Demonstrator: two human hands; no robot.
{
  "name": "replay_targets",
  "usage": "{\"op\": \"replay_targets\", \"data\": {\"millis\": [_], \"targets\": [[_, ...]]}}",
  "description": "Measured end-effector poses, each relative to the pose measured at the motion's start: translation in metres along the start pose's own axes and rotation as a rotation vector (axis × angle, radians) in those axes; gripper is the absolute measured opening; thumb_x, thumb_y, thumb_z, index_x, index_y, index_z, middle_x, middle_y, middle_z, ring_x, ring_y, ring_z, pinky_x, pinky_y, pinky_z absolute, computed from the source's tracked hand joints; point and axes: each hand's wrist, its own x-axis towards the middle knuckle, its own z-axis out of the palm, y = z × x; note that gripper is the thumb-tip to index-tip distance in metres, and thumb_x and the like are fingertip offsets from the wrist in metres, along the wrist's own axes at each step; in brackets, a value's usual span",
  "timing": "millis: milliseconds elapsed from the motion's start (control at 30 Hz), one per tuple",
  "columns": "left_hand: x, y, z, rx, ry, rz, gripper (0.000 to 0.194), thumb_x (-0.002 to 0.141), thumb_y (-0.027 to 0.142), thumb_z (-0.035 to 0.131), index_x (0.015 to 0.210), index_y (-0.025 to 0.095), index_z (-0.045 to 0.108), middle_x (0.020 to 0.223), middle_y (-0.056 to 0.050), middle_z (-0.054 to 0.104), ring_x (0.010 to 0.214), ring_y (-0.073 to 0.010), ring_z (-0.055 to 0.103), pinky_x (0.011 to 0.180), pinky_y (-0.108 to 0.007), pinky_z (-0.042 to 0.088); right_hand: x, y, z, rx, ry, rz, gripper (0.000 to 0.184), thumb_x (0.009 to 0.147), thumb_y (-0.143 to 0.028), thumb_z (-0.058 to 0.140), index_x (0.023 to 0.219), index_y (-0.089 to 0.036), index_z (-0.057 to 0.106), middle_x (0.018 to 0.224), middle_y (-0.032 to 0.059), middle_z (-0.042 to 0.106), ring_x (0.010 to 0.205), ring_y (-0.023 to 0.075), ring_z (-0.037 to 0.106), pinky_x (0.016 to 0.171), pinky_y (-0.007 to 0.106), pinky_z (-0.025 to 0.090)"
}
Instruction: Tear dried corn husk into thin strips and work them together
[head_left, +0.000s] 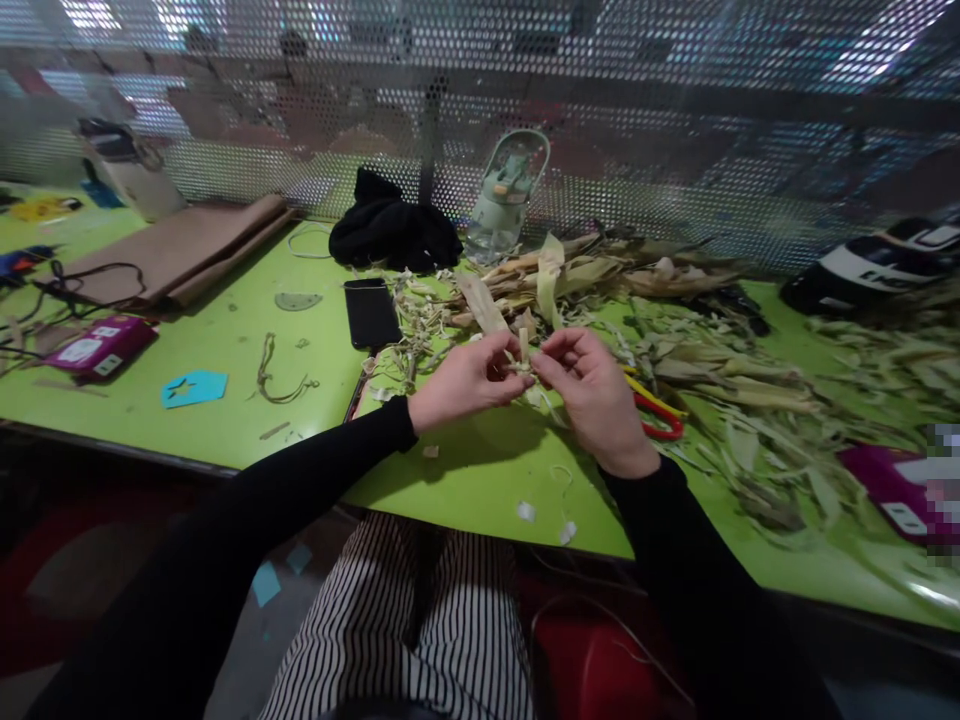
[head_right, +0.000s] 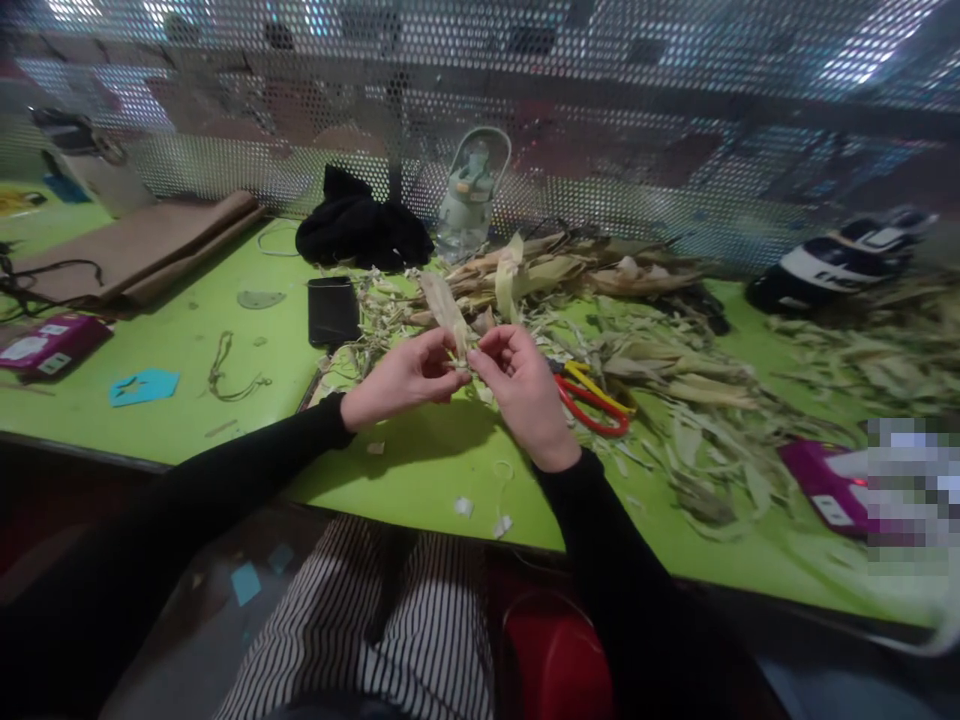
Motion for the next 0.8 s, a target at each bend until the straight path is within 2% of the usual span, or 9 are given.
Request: {"op": "replay_targets", "data": {"millis": [100, 200, 367, 400, 467, 533, 567, 667, 800], "targets": [[-0.002, 0.002, 0.001, 0.045, 0.038, 0.012, 0.017, 0.082, 0.017, 0.066, 0.086, 0.018, 0.049, 0.057, 0.010, 0.049, 0.052, -0.0033, 0.048, 0.054, -0.018, 0.041, -0.002, 0.001, 0.003, 0.062, 0.020, 0.008, 0.029, 0.080, -0.035, 0.078, 0.087, -0.025, 0.052, 0.079, -0.0038, 0.054, 0.068, 0.0119, 0.052, 0.064, 0.027, 0.047], [-0.003, 0.004, 0.002, -0.003, 0.028, -0.015, 0.017, 0.083, 0.016, 0.066, 0.087, 0.017, 0.050, 0.055, 0.011, 0.048, 0.049, -0.0027, 0.046, 0.052, -0.017, 0.041, -0.002, 0.001, 0.004, 0.083, 0.020, 0.009, 0.030, 0.081, -0.038, 0.077, 0.088, -0.025, 0.050, 0.079, -0.0040, 0.053, 0.067, 0.0118, 0.050, 0.063, 0.027, 0.046], [0.002, 0.002, -0.001, -0.121, 0.060, -0.056, 0.021, 0.087, 0.020, 0.068, 0.090, 0.018, 0.047, 0.058, 0.009, 0.057, 0.050, -0.0041, 0.055, 0.053, -0.017, 0.045, -0.002, 0.001, 0.001, -0.073, 0.044, 0.002, 0.037, 0.084, -0.055, 0.072, 0.093, -0.025, 0.054, 0.081, -0.0020, 0.056, 0.068, 0.0132, 0.051, 0.063, 0.028, 0.045], [0.004, 0.001, -0.003, -0.142, 0.082, -0.070, 0.021, 0.088, 0.020, 0.067, 0.091, 0.018, 0.047, 0.059, 0.008, 0.059, 0.051, -0.0045, 0.057, 0.054, -0.017, 0.046, -0.003, 0.000, 0.001, -0.112, 0.002, 0.012, 0.038, 0.087, -0.060, 0.067, 0.093, -0.024, 0.057, 0.082, -0.0006, 0.058, 0.069, 0.0140, 0.052, 0.064, 0.029, 0.045], [0.007, 0.001, -0.005, -0.179, 0.124, -0.089, 0.019, 0.090, 0.019, 0.065, 0.091, 0.018, 0.046, 0.060, 0.008, 0.060, 0.051, -0.0048, 0.058, 0.055, -0.018, 0.047, -0.005, 0.000, 0.002, -0.179, -0.159, 0.028, 0.044, 0.091, -0.066, 0.058, 0.093, -0.022, 0.062, 0.083, 0.0025, 0.063, 0.074, 0.0164, 0.057, 0.067, 0.030, 0.047], [0.008, 0.001, -0.007, -0.197, 0.146, -0.083, 0.017, 0.090, 0.016, 0.064, 0.090, 0.018, 0.047, 0.059, 0.009, 0.057, 0.050, -0.0043, 0.057, 0.054, -0.018, 0.046, -0.007, 0.001, 0.004, -0.212, -0.311, 0.015, 0.047, 0.092, -0.067, 0.055, 0.092, -0.021, 0.066, 0.085, 0.0045, 0.067, 0.080, 0.0190, 0.061, 0.073, 0.032, 0.049], [0.008, 0.002, -0.007, -0.197, 0.149, -0.074, 0.017, 0.090, 0.015, 0.064, 0.090, 0.018, 0.047, 0.058, 0.010, 0.056, 0.050, -0.0042, 0.055, 0.054, -0.017, 0.044, -0.007, 0.001, 0.005, -0.225, -0.343, 0.005, 0.048, 0.092, -0.067, 0.056, 0.092, -0.021, 0.067, 0.086, 0.0048, 0.069, 0.082, 0.0197, 0.062, 0.074, 0.031, 0.049], [0.007, 0.001, -0.005, -0.175, 0.153, -0.050, 0.018, 0.088, 0.014, 0.066, 0.089, 0.018, 0.049, 0.060, 0.009, 0.057, 0.052, -0.0047, 0.056, 0.054, -0.018, 0.043, -0.009, 0.001, 0.006, -0.274, -0.319, -0.001, 0.049, 0.092, -0.067, 0.056, 0.090, -0.019, 0.069, 0.079, 0.0040, 0.069, 0.075, 0.0185, 0.062, 0.067, 0.030, 0.044], [0.006, 0.003, -0.008, -0.127, 0.153, -0.042, 0.018, 0.086, 0.015, 0.068, 0.089, 0.017, 0.050, 0.061, 0.007, 0.059, 0.056, -0.0059, 0.059, 0.057, -0.019, 0.043, -0.010, -0.004, 0.006, -0.295, -0.318, 0.036, 0.051, 0.091, -0.067, 0.056, 0.077, -0.019, 0.066, 0.066, 0.0008, 0.062, 0.061, 0.0144, 0.053, 0.059, 0.029, 0.037]]}}
